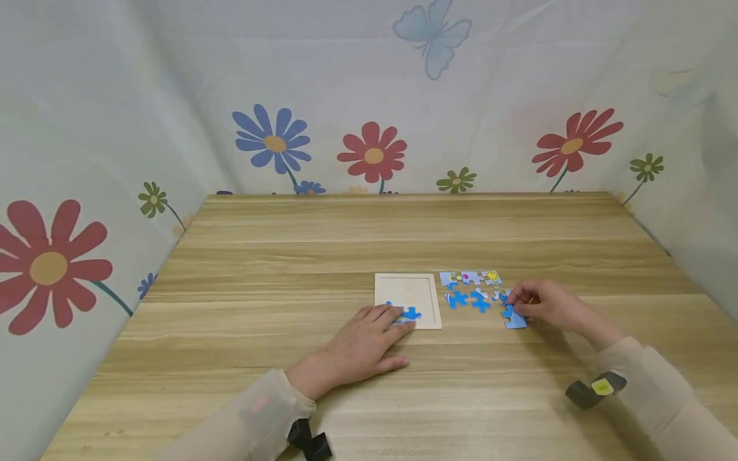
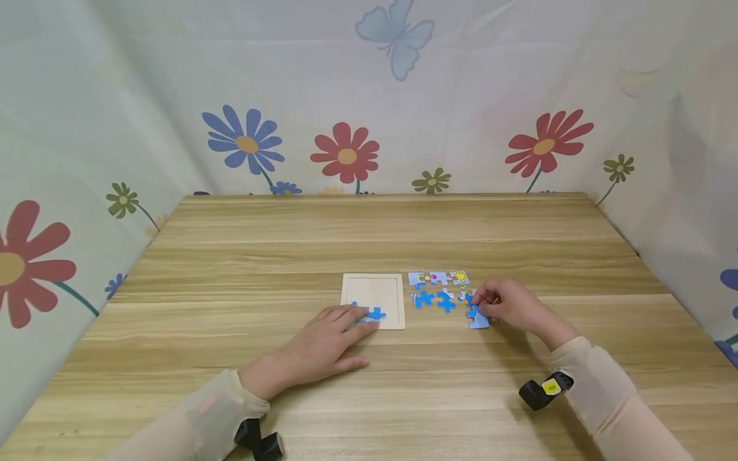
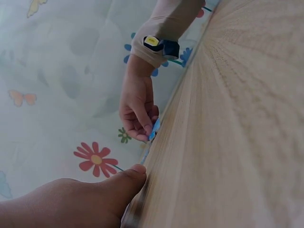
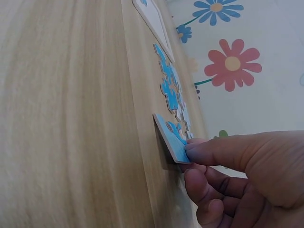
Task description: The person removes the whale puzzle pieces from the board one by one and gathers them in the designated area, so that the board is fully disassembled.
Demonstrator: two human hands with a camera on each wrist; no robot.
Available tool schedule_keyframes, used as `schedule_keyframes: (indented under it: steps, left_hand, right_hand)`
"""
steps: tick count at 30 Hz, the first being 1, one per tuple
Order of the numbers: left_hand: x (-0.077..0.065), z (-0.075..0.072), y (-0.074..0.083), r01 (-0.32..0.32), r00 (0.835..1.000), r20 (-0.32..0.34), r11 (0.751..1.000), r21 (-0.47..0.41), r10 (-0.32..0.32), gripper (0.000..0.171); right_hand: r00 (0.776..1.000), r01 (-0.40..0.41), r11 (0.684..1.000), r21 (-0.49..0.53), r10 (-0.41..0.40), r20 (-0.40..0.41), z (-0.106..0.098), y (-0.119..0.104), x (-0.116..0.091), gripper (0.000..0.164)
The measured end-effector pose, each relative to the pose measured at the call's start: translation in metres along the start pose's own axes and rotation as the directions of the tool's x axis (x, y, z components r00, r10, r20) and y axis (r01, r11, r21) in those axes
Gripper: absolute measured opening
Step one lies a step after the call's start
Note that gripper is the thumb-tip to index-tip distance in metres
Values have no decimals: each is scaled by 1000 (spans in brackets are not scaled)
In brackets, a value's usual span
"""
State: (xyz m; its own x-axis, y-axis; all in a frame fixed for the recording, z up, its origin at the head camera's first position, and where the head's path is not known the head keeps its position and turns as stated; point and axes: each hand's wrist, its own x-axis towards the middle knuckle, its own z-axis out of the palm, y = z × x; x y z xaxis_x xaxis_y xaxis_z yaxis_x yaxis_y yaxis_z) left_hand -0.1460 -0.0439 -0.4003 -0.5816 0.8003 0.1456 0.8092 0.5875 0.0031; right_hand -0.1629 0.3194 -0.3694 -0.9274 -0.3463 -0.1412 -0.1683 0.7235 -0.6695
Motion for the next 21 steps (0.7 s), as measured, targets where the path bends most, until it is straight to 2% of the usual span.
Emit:
schedule_keyframes:
  steps: [16, 21]
  left_hand:
    - [0, -1, 1, 3, 1000, 11, 1000, -5, -3, 59]
    - [0, 0, -1, -2, 1000, 19, 1000, 12, 1, 60]
  right_hand:
    - [999, -8, 1000, -27, 6, -38, 1, -1, -4, 11]
    - [997, 23, 999, -44, -26, -78, -2, -5, -5, 9]
